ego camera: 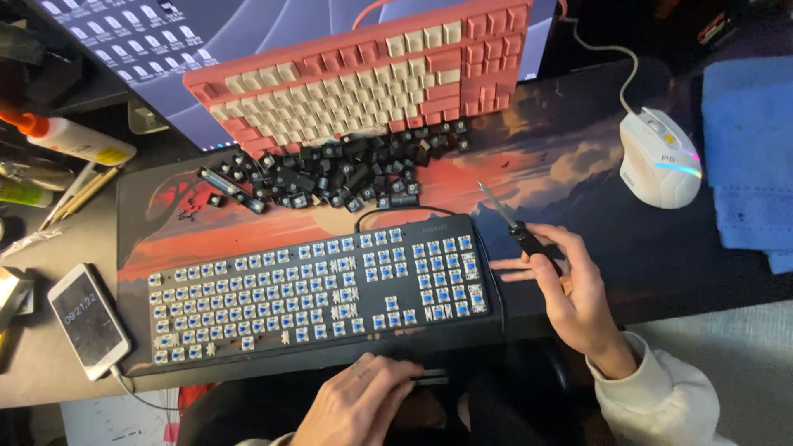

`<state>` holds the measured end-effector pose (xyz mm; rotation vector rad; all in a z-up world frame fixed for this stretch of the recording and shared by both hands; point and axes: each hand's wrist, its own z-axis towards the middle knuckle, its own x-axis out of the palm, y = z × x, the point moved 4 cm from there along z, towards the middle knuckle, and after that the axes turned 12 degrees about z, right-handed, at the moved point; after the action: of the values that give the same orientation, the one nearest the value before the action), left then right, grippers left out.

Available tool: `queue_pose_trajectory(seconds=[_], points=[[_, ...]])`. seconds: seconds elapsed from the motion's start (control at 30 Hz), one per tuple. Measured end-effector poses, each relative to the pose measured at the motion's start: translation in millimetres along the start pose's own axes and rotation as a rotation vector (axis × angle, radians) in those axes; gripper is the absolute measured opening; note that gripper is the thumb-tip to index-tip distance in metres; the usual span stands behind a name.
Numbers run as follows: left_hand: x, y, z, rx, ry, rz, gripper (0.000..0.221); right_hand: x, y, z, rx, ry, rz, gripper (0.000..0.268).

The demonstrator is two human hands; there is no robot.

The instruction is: Removing mechanical switches from a keyboard PCB using a switch puller tool

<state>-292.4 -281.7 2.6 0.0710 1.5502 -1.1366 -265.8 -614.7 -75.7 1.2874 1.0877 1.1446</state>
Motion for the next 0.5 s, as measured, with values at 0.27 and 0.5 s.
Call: queue_pose_trajectory(seconds=[0.27,0.5], points=[[69,-13,0,-0.261,-0.219,-0.054,0.026,20,7,-29,-0.046,0.058,0.079,0.044],[78,0,-29,-0.654,-0.329,-0.209,0.042,39,22,-58,-0.03,-0.013,0.03,0.043]])
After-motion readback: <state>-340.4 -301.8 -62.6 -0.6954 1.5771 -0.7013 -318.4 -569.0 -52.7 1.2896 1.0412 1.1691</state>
